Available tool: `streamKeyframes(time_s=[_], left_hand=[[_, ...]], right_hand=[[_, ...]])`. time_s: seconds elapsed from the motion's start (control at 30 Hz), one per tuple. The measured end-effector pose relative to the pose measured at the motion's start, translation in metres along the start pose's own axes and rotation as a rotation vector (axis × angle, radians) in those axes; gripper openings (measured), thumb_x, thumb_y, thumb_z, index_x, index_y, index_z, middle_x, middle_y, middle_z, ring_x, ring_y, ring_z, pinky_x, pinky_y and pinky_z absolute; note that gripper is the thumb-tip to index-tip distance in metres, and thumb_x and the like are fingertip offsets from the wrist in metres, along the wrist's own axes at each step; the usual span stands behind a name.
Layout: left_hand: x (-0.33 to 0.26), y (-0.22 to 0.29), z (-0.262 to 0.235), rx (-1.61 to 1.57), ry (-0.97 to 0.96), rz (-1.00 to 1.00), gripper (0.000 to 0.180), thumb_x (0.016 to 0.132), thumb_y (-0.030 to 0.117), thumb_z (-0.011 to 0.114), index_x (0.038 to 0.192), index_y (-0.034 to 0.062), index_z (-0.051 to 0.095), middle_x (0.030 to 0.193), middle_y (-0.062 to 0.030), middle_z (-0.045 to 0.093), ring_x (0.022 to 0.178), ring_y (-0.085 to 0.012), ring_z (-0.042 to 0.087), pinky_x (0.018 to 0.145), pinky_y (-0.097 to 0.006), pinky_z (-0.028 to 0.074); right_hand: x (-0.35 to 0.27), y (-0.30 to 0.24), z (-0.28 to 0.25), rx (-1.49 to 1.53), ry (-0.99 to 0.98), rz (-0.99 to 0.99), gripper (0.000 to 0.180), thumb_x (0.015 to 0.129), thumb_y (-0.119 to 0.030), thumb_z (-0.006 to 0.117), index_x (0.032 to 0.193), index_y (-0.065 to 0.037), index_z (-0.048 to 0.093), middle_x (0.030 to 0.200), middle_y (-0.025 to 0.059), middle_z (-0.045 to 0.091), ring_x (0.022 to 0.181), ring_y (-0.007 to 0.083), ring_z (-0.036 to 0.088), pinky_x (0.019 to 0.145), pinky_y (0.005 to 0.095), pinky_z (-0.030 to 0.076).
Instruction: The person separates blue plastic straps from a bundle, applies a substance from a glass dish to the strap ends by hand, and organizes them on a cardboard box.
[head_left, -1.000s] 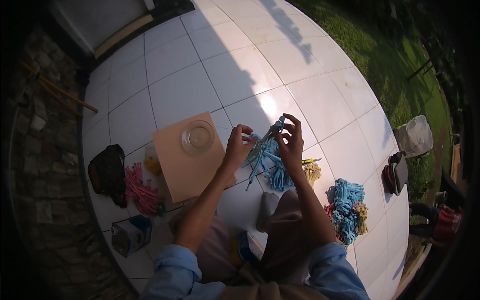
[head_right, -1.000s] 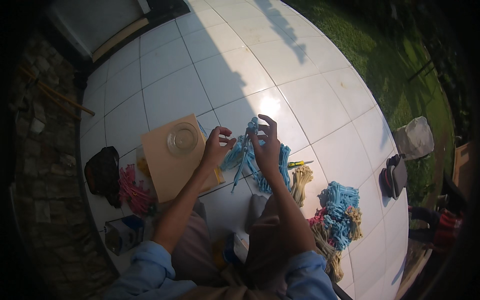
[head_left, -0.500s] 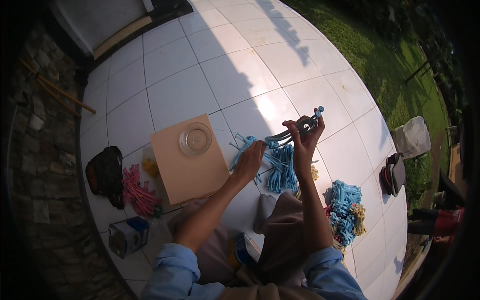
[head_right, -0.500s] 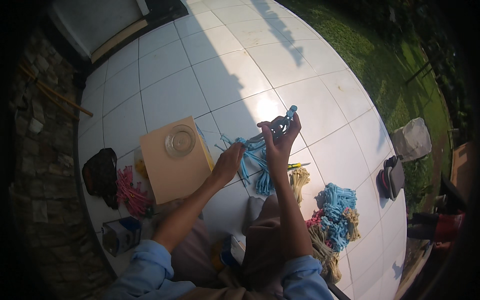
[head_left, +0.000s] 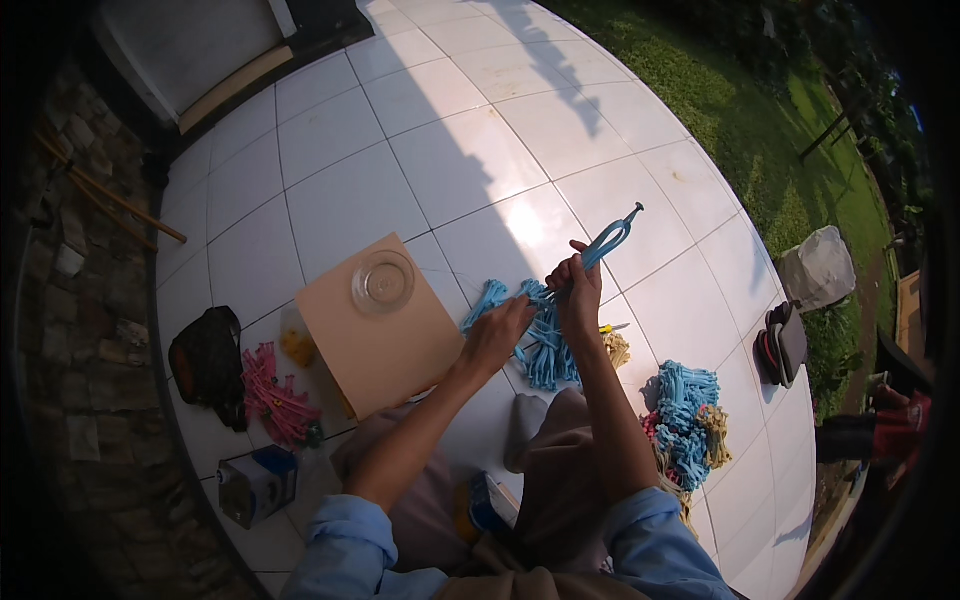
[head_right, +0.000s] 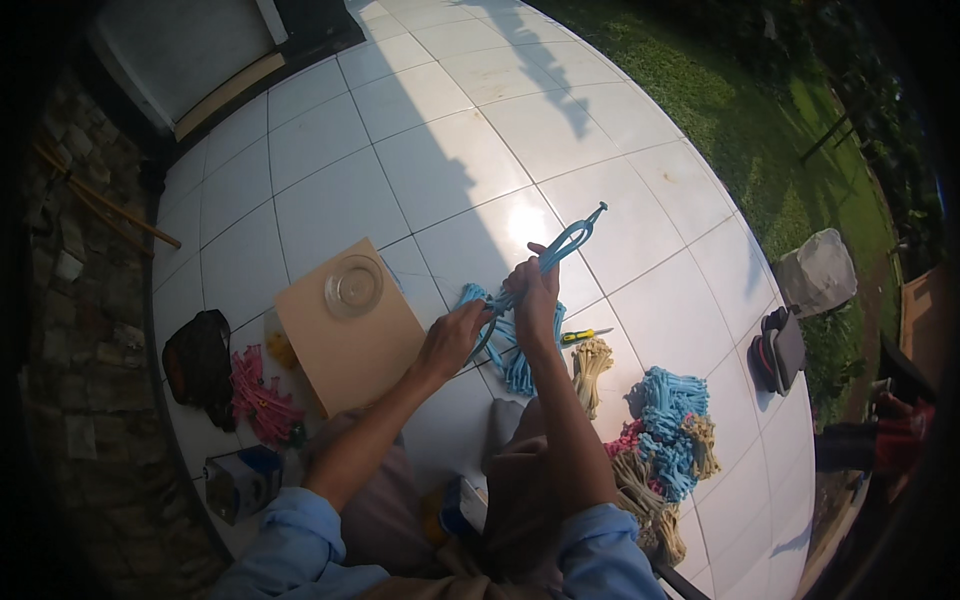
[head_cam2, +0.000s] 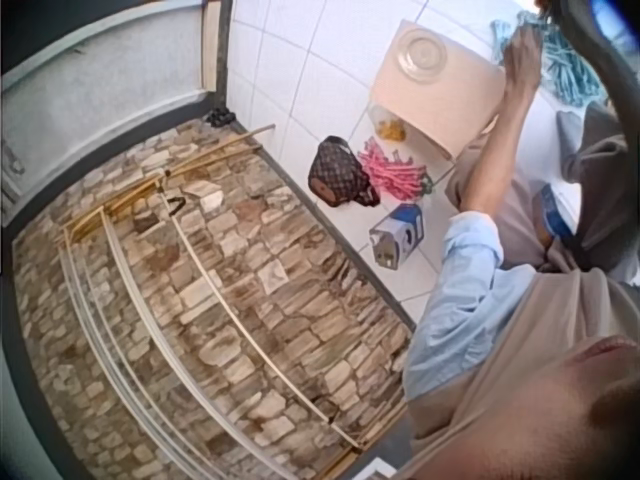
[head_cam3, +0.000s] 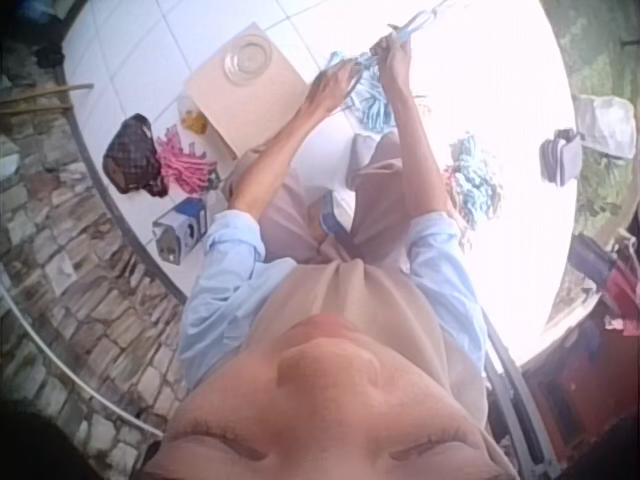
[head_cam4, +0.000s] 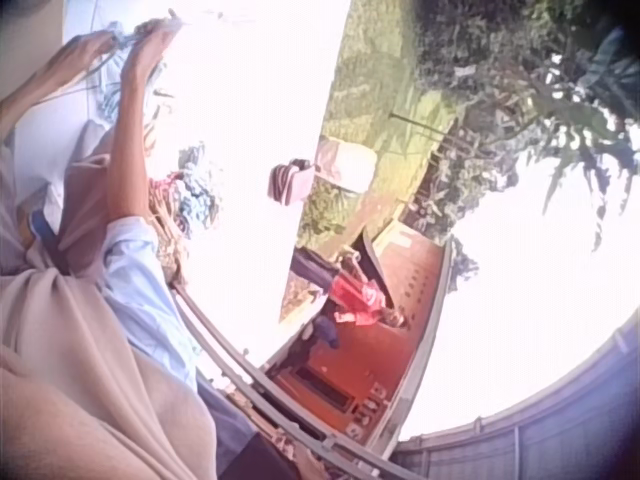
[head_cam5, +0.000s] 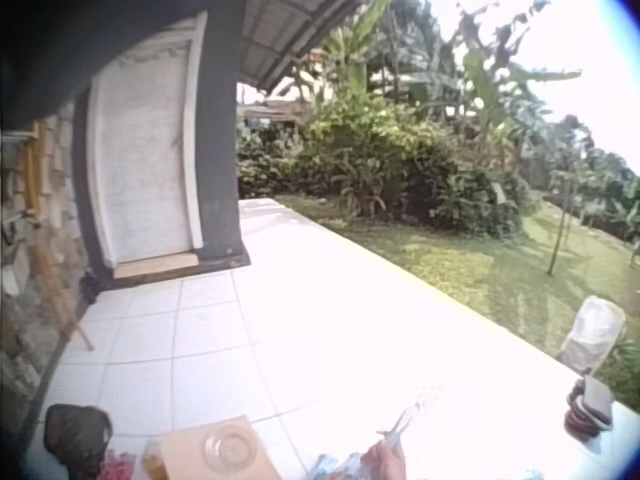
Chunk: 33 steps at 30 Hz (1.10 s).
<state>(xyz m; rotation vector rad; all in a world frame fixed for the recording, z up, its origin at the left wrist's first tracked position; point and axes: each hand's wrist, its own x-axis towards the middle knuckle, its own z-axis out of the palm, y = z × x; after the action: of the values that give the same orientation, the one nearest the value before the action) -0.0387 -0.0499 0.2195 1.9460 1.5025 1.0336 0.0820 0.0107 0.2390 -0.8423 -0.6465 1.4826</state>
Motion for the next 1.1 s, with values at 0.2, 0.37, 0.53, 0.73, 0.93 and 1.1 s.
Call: streamKeyframes(time_s=[0.2, 0.37, 0.53, 0.73, 0.93, 1.1], left_hand=[[-0.009, -0.016, 0.009, -0.164, -0.054, -0.212, 0.018, 0.091, 0.018, 0.044, 0.094, 0.0001, 0.048, 0.079, -0.021, 0.056, 0.078, -0.0415, 0.055, 0.063, -0.047, 0.042], [-0.005, -0.007, 0.015, -0.225, 0.047, -0.151, 0.017, 0.092, 0.016, 0.044, 0.095, -0.0004, 0.047, 0.082, -0.0202, 0.054, 0.076, -0.0398, 0.053, 0.064, -0.043, 0.041], [0.002, -0.001, 0.018, -0.225, 0.131, -0.016, 0.015, 0.09, 0.014, 0.046, 0.094, -0.0003, 0.046, 0.082, -0.0171, 0.049, 0.073, -0.0361, 0.048, 0.064, -0.041, 0.039], [0.001, -0.003, 0.029, -0.3, 0.069, -0.004, 0.011, 0.089, 0.011, 0.046, 0.092, 0.0006, 0.047, 0.083, -0.011, 0.038, 0.076, -0.0247, 0.04, 0.07, -0.034, 0.034], [0.004, -0.016, 0.03, -0.418, 0.003, -0.098, 0.018, 0.088, 0.014, 0.051, 0.1, 0.0013, 0.05, 0.094, -0.0109, 0.045, 0.09, -0.0248, 0.046, 0.081, -0.034, 0.037], [-0.003, -0.021, 0.018, 0.0, -0.171, -0.085, 0.042, 0.082, 0.023, 0.061, 0.117, 0.0072, 0.046, 0.114, -0.013, 0.046, 0.115, -0.0307, 0.037, 0.096, -0.04, 0.033]], right_hand=[[-0.001, 0.013, -0.014, -0.101, -0.067, 0.158, 0.018, 0.09, -0.009, 0.041, 0.107, -0.005, 0.041, 0.072, 0.0006, 0.039, 0.067, 0.0112, 0.041, 0.07, 0.0289, 0.04], [0.002, -0.001, -0.014, -0.188, -0.102, 0.077, 0.016, 0.091, -0.008, 0.039, 0.107, -0.007, 0.04, 0.075, 0.0026, 0.043, 0.072, 0.0136, 0.047, 0.08, 0.0361, 0.046], [0.006, -0.012, -0.013, 0.122, 0.027, -0.029, 0.013, 0.092, -0.007, 0.039, 0.105, -0.007, 0.039, 0.085, 0.0072, 0.049, 0.077, 0.0191, 0.054, 0.086, 0.044, 0.047], [-0.001, -0.012, -0.007, 0.105, -0.046, -0.045, 0.01, 0.093, -0.009, 0.038, 0.103, -0.007, 0.038, 0.094, 0.0113, 0.055, 0.093, 0.0255, 0.056, 0.088, 0.0416, 0.045], [-0.007, -0.006, -0.001, -0.208, -0.02, -0.04, 0.021, 0.093, -0.011, 0.036, 0.111, -0.003, 0.042, 0.106, 0.0172, 0.057, 0.102, 0.0257, 0.055, 0.093, 0.0381, 0.039], [-0.001, -0.012, -0.017, -0.249, -0.027, -0.11, 0.022, 0.093, -0.013, 0.038, 0.111, -0.002, 0.042, 0.104, 0.0145, 0.059, 0.099, 0.0223, 0.057, 0.092, 0.038, 0.04]])
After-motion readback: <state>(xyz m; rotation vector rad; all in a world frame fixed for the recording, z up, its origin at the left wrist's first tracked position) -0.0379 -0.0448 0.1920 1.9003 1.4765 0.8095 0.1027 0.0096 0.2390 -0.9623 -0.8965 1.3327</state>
